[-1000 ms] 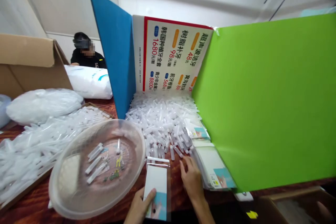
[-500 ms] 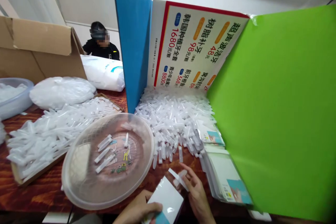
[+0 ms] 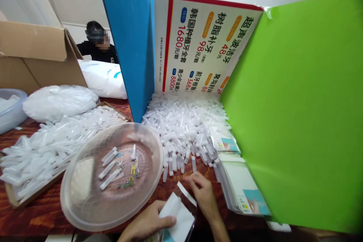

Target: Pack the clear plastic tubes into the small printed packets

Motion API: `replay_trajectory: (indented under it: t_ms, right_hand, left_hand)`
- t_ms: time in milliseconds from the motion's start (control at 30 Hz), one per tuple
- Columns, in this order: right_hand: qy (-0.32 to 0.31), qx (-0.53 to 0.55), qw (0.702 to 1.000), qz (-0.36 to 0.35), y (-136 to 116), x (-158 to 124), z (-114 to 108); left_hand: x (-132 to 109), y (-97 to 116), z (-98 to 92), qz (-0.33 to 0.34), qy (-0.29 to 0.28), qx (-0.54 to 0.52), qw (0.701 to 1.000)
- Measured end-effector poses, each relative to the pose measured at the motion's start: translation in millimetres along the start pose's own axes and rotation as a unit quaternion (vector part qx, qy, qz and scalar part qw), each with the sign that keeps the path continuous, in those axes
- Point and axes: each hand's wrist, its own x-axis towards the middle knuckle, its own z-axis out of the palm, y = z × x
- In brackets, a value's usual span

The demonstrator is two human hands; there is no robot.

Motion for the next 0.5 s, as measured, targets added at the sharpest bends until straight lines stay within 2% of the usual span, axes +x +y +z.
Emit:
replay_trajectory:
  t_ms: [67,100,200,267,333,400,500]
  right_hand:
    - [0.119,-0.070,0.990,0.017,12.7,17.6,-0.1]
    - [0.144,-0.085,0.985,0.027,20.2,25.1,-0.6]
    - [0.149,-0.093,0.984,0.035,36.9,35.1,-5.1]
    - [0.128,-0.076,0.989,0.027,36.7,29.8,-11.2]
    - [0.069,-0.041,0.997,0.010,25.7,18.0,-18.5]
    - [-0.037,0.004,0.999,-0.015,6.0,4.2,-23.6]
    - [-0.210,0.047,0.975,-0.051,-27.9,-12.6,-21.4]
  left_hand:
    - [0.4,-2.1,-0.4,0.014,0.026,-0.019,0.999]
    - [-0.3,-3.1,-1.0,0.020,0.034,-0.033,0.999]
    - [-6.4,-5.1,-3.2,0.028,0.051,-0.058,0.997]
    - [-12.6,-5.8,-4.8,0.029,0.059,-0.056,0.996]
    - [-18.2,-6.4,-6.6,0.028,0.069,-0.055,0.996]
    - [-22.2,-7.4,-8.4,0.028,0.074,-0.060,0.995]
    - [-26.9,-8.0,-11.5,0.037,0.062,-0.064,0.995]
